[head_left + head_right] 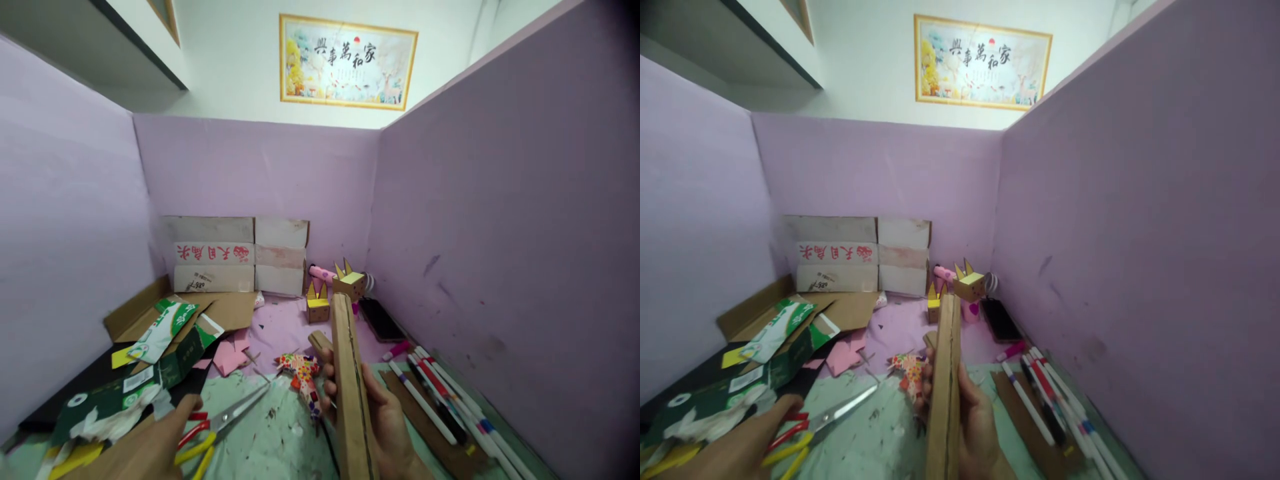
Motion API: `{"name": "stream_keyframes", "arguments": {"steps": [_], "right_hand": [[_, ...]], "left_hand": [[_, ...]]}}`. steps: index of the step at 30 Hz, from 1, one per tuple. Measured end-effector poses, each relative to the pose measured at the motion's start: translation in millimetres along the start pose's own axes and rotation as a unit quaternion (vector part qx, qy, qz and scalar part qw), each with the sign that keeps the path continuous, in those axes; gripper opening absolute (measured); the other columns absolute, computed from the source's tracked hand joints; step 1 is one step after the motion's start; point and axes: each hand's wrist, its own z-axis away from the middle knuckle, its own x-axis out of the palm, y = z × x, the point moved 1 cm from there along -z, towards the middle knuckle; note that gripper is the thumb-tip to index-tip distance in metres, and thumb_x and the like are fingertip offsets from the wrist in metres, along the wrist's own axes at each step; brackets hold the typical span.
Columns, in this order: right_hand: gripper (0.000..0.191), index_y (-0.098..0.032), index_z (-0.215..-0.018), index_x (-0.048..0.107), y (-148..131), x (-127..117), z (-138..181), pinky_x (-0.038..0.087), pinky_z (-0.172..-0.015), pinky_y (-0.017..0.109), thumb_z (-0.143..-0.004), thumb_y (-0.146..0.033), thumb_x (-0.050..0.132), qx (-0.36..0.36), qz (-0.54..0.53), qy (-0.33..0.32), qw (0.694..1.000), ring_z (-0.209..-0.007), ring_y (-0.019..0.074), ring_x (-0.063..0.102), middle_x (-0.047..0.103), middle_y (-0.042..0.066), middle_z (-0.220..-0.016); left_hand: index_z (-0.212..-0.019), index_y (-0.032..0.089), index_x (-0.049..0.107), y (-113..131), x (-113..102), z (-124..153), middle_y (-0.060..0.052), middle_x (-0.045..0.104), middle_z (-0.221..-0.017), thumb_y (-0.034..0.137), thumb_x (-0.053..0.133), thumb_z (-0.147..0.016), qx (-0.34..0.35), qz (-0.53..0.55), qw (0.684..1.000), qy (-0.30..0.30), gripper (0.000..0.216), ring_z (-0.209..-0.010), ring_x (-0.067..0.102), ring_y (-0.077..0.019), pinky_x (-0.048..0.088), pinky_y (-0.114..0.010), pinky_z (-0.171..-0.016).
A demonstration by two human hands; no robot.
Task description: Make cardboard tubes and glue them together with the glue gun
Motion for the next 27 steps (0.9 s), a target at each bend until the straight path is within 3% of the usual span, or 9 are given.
{"name": "stream_keyframes", "arguments": {"steps": [2, 4, 8, 11, 13, 15, 19, 24, 27], "right_hand": [[0.034, -0.017, -0.096, 0.071, 0.3, -3.5, 0.4, 0.053, -0.07, 0.024, -0.069, -0.037, 0.075, -0.009, 0.012, 0.003, 1.0, -0.069, 0.0128, 0.064, 0.071, 0.002, -0.08], [0.029, -0.021, -0.094, 0.072, 0.3, -9.0, 0.5, 0.053, -0.071, 0.027, -0.071, -0.038, 0.073, -0.023, 0.04, 0.01, 0.999, -0.07, 0.0147, 0.065, 0.072, 0.001, -0.078], [0.025, -0.026, -0.095, 0.071, -2.1, -16.2, -0.9, 0.05, -0.084, 0.033, -0.072, -0.036, 0.073, -0.073, 0.127, 0.015, 0.989, -0.084, 0.018, 0.065, 0.072, 0.001, -0.095], [0.03, -0.028, -0.101, 0.07, -3.8, -14.4, -2.4, 0.044, -0.093, 0.033, -0.072, -0.032, 0.074, -0.1, 0.158, 0.004, 0.982, -0.101, 0.0186, 0.06, 0.069, 0.001, -0.107], [0.032, -0.029, -0.102, 0.07, -3.9, -12.5, -2.9, 0.04, -0.098, 0.034, -0.071, -0.031, 0.075, -0.108, 0.155, 0.0, 0.982, -0.108, 0.0197, 0.057, 0.069, 0.001, -0.109], [0.034, -0.029, -0.101, 0.07, -3.5, -11.8, -2.8, 0.037, -0.101, 0.037, -0.068, -0.029, 0.078, -0.112, 0.141, -0.004, 0.984, -0.111, 0.0217, 0.055, 0.069, 0.001, -0.11], [0.033, -0.029, -0.099, 0.072, -3.9, -13.9, -1.1, 0.035, -0.103, 0.043, -0.066, -0.027, 0.078, -0.097, 0.12, 0.003, 0.988, -0.112, 0.0245, 0.055, 0.069, 0.002, -0.112], [0.03, -0.027, -0.093, 0.074, -8.1, -14.5, 1.2, 0.032, -0.104, 0.051, -0.064, -0.03, 0.079, -0.091, 0.13, 0.037, 0.987, -0.118, 0.029, 0.051, 0.068, 0.005, -0.115], [0.024, -0.027, -0.087, 0.074, -11.9, -14.3, 0.6, 0.033, -0.103, 0.055, -0.064, -0.031, 0.078, -0.098, 0.136, 0.058, 0.984, -0.118, 0.0302, 0.051, 0.069, 0.005, -0.112]], "left_hand": [[-0.1, 0.027, 0.064, 16.1, -6.7, 0.2, -0.007, 0.072, -0.097, 0.032, 0.059, -0.056, 0.009, 0.05, 0.999, 0.018, 0.045, -0.09, 0.065, -0.0324, 0.048, -0.041, -0.08], [-0.099, 0.025, 0.062, 33.3, -8.7, 1.5, -0.007, 0.071, -0.1, 0.04, 0.061, -0.058, -0.001, 0.115, 0.993, 0.036, 0.044, -0.094, 0.064, -0.0313, 0.049, -0.037, -0.082], [-0.087, 0.025, 0.06, 62.9, 1.2, 10.4, -0.004, 0.071, -0.073, 0.056, 0.058, -0.062, -0.015, 0.182, 0.982, 0.039, 0.04, -0.068, 0.066, -0.0274, 0.053, -0.032, -0.061], [-0.088, 0.025, 0.059, 78.3, 18.5, 20.5, 0.0, 0.065, -0.06, 0.053, 0.046, -0.077, 0.012, 0.146, 0.981, 0.124, 0.032, -0.056, 0.062, -0.0226, 0.049, -0.029, -0.056], [-0.096, 0.025, 0.056, 84.7, 33.3, 25.7, 0.002, 0.06, -0.053, 0.049, 0.039, -0.083, 0.009, 0.138, 0.979, 0.15, 0.032, -0.05, 0.06, -0.0207, 0.048, -0.028, -0.056], [-0.104, 0.025, 0.053, 88.2, 46.9, 28.3, 0.002, 0.062, -0.058, 0.046, 0.035, -0.086, 0.023, 0.148, 0.979, 0.139, 0.033, -0.054, 0.062, -0.0205, 0.049, -0.028, -0.057], [-0.12, 0.023, 0.043, 85.7, 58.1, 29.2, -0.005, 0.067, -0.092, 0.043, 0.034, -0.088, 0.113, 0.151, 0.972, 0.137, 0.039, -0.083, 0.065, -0.0218, 0.051, -0.03, -0.072], [-0.122, 0.022, 0.042, 76.7, 52.0, 29.9, -0.004, 0.065, -0.087, 0.032, 0.036, -0.09, 0.182, 0.089, 0.975, 0.094, 0.035, -0.071, 0.064, -0.0179, 0.053, -0.027, -0.065], [-0.124, 0.017, 0.044, 74.3, 49.6, 30.0, -0.012, 0.066, -0.1, 0.033, 0.039, -0.09, 0.214, 0.033, 0.971, 0.106, 0.038, -0.087, 0.065, -0.023, 0.054, -0.033, -0.075]]}}
